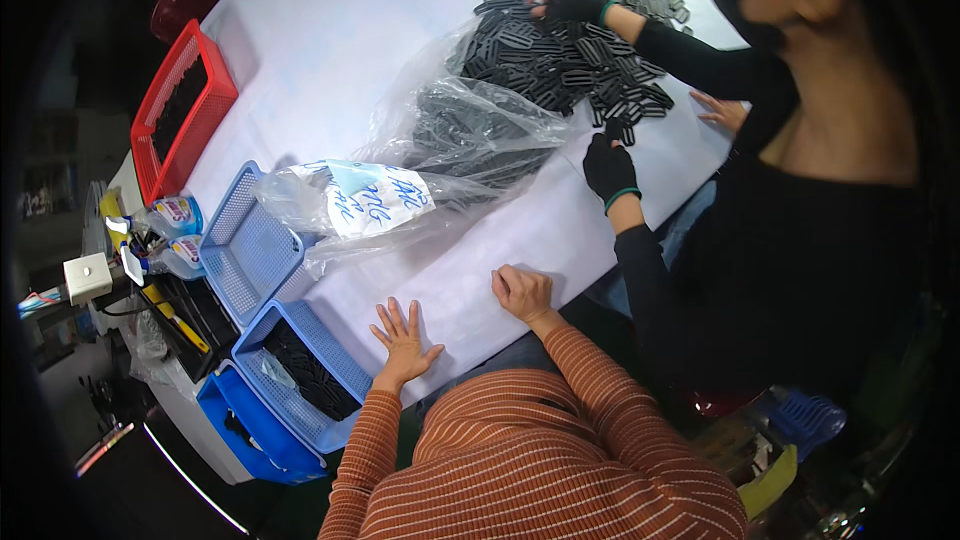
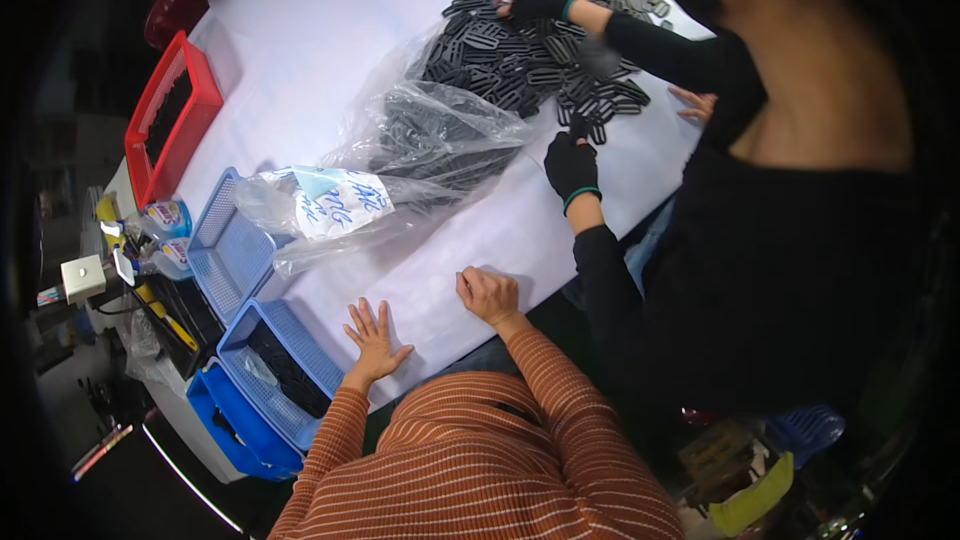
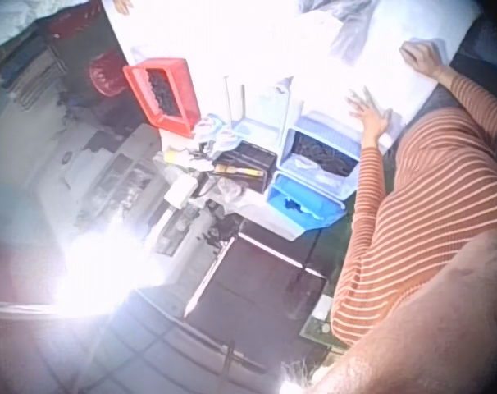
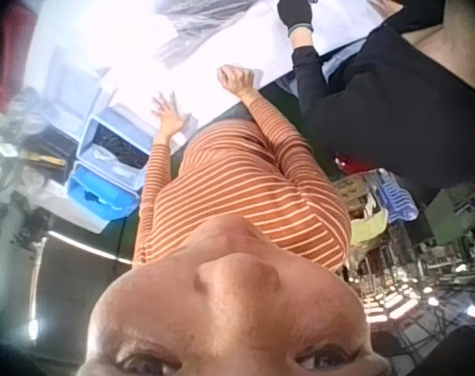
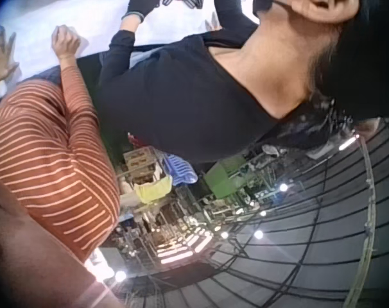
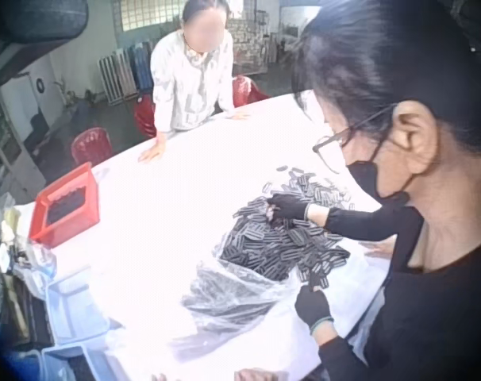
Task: The person retrieves a label from a cabinet and places it on a plastic bag containing small black components. They then walk to a workbench and begin sorting the components by hand, picking them up and placing them into blue and yellow baskets.
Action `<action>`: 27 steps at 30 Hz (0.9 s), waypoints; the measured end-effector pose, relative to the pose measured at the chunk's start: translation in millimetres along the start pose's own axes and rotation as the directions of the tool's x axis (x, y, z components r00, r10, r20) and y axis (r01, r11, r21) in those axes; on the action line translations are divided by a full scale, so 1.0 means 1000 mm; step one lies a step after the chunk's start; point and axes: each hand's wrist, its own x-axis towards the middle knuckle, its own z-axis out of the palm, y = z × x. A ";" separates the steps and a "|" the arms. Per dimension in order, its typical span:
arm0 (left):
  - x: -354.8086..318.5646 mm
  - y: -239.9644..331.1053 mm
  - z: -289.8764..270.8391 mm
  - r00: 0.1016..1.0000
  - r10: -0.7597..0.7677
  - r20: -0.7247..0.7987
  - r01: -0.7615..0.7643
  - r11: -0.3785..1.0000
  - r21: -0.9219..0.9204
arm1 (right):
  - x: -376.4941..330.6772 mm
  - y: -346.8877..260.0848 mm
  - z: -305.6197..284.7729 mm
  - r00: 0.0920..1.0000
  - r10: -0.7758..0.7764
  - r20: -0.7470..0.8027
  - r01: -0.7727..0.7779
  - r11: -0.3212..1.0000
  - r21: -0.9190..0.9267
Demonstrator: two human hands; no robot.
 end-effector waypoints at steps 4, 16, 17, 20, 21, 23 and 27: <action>0.001 0.009 -0.010 0.998 -0.036 -0.046 0.036 0.999 0.005 | -0.004 -0.004 0.007 0.995 0.018 -0.093 -0.018 1.000 0.000; 0.019 -0.002 -0.003 0.992 -0.001 -0.128 0.012 0.996 0.084 | -0.206 -0.046 -0.082 0.933 0.360 0.006 -0.358 0.925 0.130; 0.023 -0.004 -0.005 0.994 0.002 -0.109 0.011 0.993 0.118 | -0.262 -0.045 -0.090 0.881 0.466 0.077 -0.471 0.878 0.081; 0.014 0.015 -0.030 0.995 0.050 -0.085 -0.028 0.968 0.249 | -0.445 -0.035 -0.119 0.398 0.861 0.317 -0.877 0.459 -0.144; 0.028 -0.003 -0.043 0.975 0.123 -0.184 -0.094 0.983 0.160 | -0.505 -0.030 -0.123 0.207 0.947 0.246 -0.946 0.258 -0.197; 0.028 0.016 -0.046 0.818 0.304 -0.488 -0.312 0.948 0.066 | -0.619 -0.037 -0.140 -0.320 0.946 0.051 -0.931 -0.304 -0.200; -0.064 0.155 0.028 0.495 0.523 -0.694 -0.691 0.721 0.051 | -0.850 -0.049 -0.140 -0.155 0.986 0.057 -0.948 -0.132 -0.290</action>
